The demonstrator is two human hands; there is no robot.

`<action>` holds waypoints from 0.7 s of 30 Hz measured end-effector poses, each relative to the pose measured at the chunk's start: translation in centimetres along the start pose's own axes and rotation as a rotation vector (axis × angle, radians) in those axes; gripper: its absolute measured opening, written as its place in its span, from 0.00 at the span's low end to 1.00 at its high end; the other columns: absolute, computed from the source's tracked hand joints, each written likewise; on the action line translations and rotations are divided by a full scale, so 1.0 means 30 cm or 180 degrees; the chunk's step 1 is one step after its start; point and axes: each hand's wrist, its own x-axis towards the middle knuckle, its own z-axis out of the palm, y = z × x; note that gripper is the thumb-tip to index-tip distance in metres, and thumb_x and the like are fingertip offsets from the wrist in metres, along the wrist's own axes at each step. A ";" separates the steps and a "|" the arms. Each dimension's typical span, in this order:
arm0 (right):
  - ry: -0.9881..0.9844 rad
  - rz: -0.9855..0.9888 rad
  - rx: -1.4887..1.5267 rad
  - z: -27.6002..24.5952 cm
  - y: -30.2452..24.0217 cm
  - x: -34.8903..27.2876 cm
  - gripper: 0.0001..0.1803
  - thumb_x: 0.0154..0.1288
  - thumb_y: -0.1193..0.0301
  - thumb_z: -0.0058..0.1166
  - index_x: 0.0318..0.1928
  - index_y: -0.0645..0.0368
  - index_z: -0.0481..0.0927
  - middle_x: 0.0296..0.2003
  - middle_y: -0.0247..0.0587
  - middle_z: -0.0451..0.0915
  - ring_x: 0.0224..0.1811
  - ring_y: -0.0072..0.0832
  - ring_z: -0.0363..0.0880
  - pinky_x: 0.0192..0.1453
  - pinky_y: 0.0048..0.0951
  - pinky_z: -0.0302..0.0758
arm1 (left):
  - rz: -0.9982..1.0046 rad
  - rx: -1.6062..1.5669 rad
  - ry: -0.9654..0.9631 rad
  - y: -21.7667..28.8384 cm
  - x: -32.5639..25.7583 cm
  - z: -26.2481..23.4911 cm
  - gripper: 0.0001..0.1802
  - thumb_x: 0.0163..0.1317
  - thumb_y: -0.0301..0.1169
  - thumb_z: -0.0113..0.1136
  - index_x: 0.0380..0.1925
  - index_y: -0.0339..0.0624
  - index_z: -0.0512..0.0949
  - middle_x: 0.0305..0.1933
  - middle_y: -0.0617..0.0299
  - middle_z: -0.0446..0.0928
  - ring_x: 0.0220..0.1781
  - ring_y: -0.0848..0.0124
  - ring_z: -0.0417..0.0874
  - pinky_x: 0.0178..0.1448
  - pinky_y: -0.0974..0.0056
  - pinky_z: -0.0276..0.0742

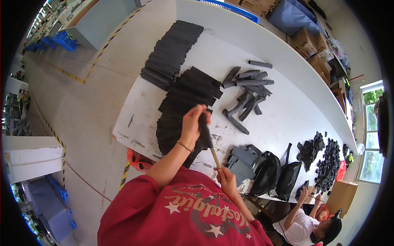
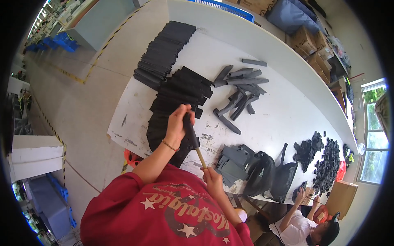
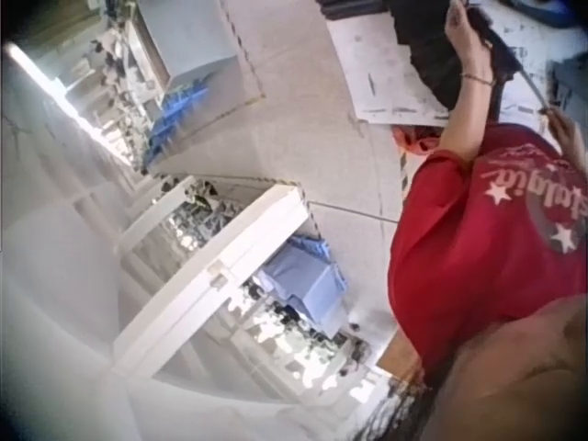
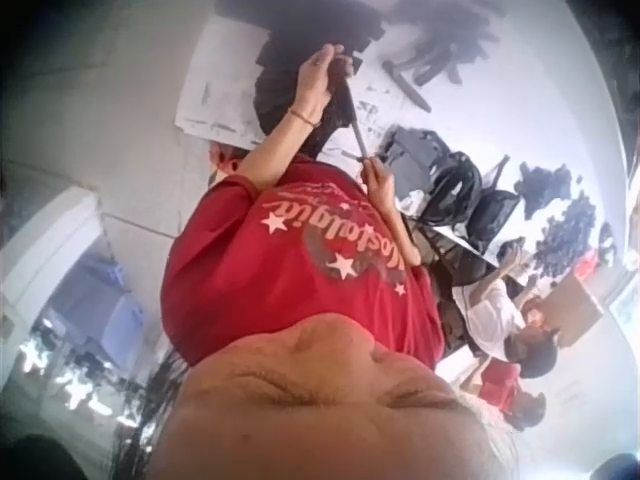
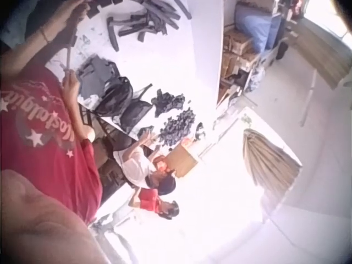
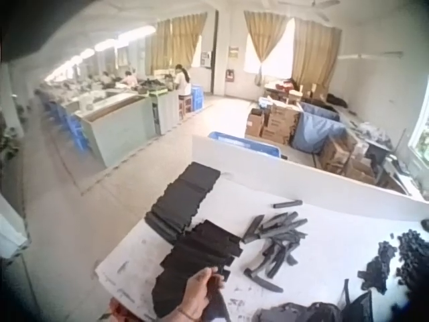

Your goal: Assembling black foam components using a wooden stick for alignment and pressing.

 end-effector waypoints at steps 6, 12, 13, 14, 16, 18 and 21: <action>0.0072 0.0007 0.0088 0.040 -0.008 0.044 0.12 0.74 0.70 0.43 0.42 0.65 0.77 0.16 0.26 0.64 0.19 0.13 0.59 0.23 0.20 0.59 | -0.0902 0.0053 -0.0016 -0.065 -0.147 0.019 0.30 0.61 0.58 0.55 0.40 0.39 0.73 0.24 0.61 0.77 0.21 0.69 0.77 0.23 0.64 0.73; -0.0977 0.0782 0.0332 -0.067 0.008 -0.081 0.16 0.72 0.64 0.47 0.36 0.64 0.79 0.17 0.29 0.69 0.20 0.14 0.64 0.24 0.22 0.61 | 0.0112 -0.0296 0.0460 0.066 0.098 -0.108 0.20 0.69 0.48 0.51 0.23 0.46 0.70 0.11 0.71 0.61 0.07 0.81 0.54 0.12 0.73 0.46; -0.1343 0.1380 0.0863 -0.135 0.029 -0.135 0.18 0.71 0.61 0.47 0.36 0.63 0.79 0.18 0.30 0.71 0.22 0.15 0.67 0.25 0.23 0.63 | 0.0362 -0.0591 0.0539 0.110 0.133 -0.134 0.20 0.69 0.48 0.51 0.24 0.47 0.70 0.11 0.71 0.61 0.07 0.81 0.53 0.12 0.73 0.46; -0.1329 0.1381 0.0856 -0.199 0.022 -0.162 0.18 0.71 0.61 0.47 0.36 0.63 0.79 0.18 0.30 0.71 0.22 0.15 0.67 0.25 0.23 0.63 | 0.0445 -0.0637 0.0190 0.148 0.160 -0.149 0.19 0.69 0.47 0.50 0.24 0.47 0.70 0.11 0.70 0.61 0.08 0.80 0.54 0.12 0.73 0.47; -0.1552 0.1310 0.0537 -0.268 0.002 -0.223 0.19 0.70 0.58 0.48 0.33 0.63 0.80 0.19 0.28 0.73 0.23 0.15 0.68 0.26 0.22 0.64 | 0.0275 -0.0582 0.0198 0.122 0.144 -0.068 0.20 0.69 0.47 0.50 0.24 0.48 0.70 0.11 0.70 0.61 0.08 0.80 0.54 0.12 0.73 0.47; -0.0368 0.0207 -0.0251 -0.207 -0.098 -0.149 0.14 0.65 0.65 0.57 0.28 0.63 0.80 0.19 0.27 0.72 0.23 0.13 0.66 0.25 0.22 0.62 | 0.0013 -0.0570 0.0368 0.066 0.119 -0.027 0.20 0.70 0.47 0.48 0.24 0.47 0.70 0.12 0.69 0.62 0.08 0.79 0.55 0.12 0.73 0.48; 0.1166 -0.0620 0.0928 -0.069 -0.174 0.080 0.10 0.61 0.70 0.62 0.39 0.62 0.78 0.19 0.22 0.68 0.21 0.11 0.63 0.25 0.16 0.60 | -0.0292 -0.0648 0.1018 -0.042 0.071 0.014 0.19 0.71 0.45 0.47 0.24 0.47 0.70 0.13 0.69 0.62 0.09 0.80 0.54 0.13 0.72 0.49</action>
